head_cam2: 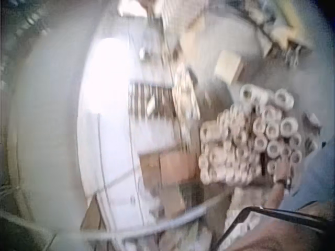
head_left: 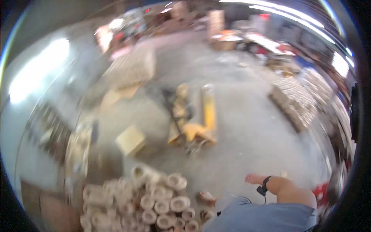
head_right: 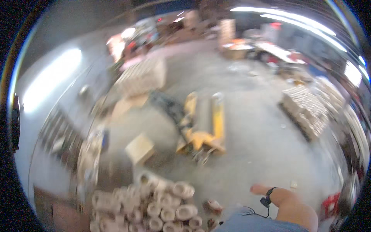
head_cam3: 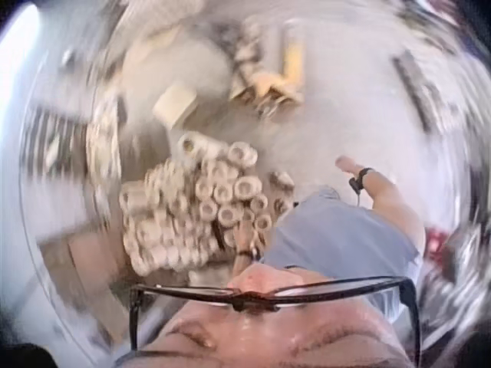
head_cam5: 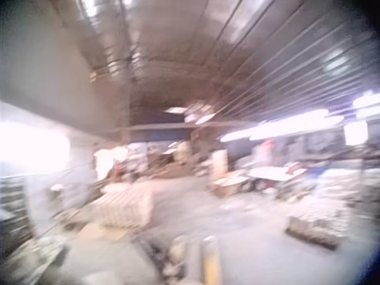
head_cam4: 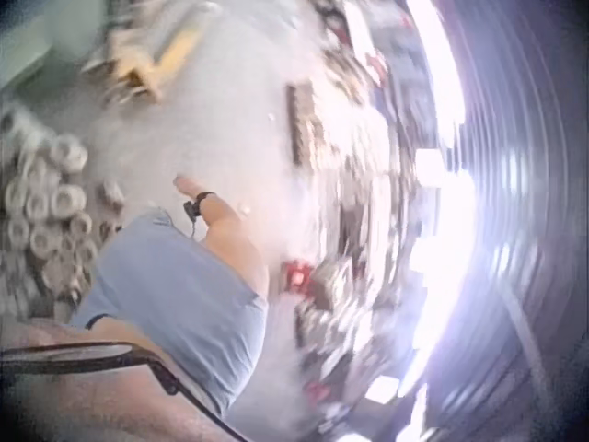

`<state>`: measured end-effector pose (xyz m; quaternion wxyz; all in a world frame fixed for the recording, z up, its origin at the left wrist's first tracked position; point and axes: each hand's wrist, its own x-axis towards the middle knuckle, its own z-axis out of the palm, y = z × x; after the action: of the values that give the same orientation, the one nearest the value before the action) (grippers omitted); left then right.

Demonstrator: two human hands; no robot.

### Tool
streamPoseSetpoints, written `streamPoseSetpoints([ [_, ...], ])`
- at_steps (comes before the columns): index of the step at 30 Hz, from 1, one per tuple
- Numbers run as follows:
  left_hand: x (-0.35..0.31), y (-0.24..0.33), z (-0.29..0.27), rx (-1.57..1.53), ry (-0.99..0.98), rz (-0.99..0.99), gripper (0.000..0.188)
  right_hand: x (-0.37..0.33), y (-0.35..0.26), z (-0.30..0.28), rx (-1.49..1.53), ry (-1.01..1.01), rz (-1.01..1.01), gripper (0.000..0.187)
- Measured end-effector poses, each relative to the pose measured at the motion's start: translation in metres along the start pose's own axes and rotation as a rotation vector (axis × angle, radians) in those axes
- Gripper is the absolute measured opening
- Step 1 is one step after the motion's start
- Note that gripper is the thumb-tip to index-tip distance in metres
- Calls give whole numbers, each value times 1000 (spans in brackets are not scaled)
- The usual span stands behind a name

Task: The recorder is inspecting and organizing large ceramic or plaster molds in a manufacturing environment, moving them from a table to a floor stack and checking them for quality.

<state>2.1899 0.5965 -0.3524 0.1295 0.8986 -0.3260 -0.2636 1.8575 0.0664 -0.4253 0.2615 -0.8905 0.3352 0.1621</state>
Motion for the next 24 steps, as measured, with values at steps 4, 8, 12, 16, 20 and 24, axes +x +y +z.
streamPoseSetpoints([
  [4, 63, 38, -15, 103, -91, 274, 53, -116, 27, 34, -99, -265, 167, 46],
  [8, 132, 118, -10, 196, -221, 534, 53, -219, 61, 101, 315, -65, 789, 42],
  [12, 174, 189, 4, 290, -359, 679, 53, -283, 47, 171, 487, 90, 849, 42],
  [16, 194, 269, 42, 371, -501, 748, 52, -345, 34, 221, 673, 68, 952, 46],
  [20, 200, 347, 82, 440, -654, 747, 52, -424, 43, 338, 440, 173, 824, 31],
  [24, 208, 397, 128, 515, -759, 697, 52, -473, 61, 376, 536, -95, 948, 34],
])
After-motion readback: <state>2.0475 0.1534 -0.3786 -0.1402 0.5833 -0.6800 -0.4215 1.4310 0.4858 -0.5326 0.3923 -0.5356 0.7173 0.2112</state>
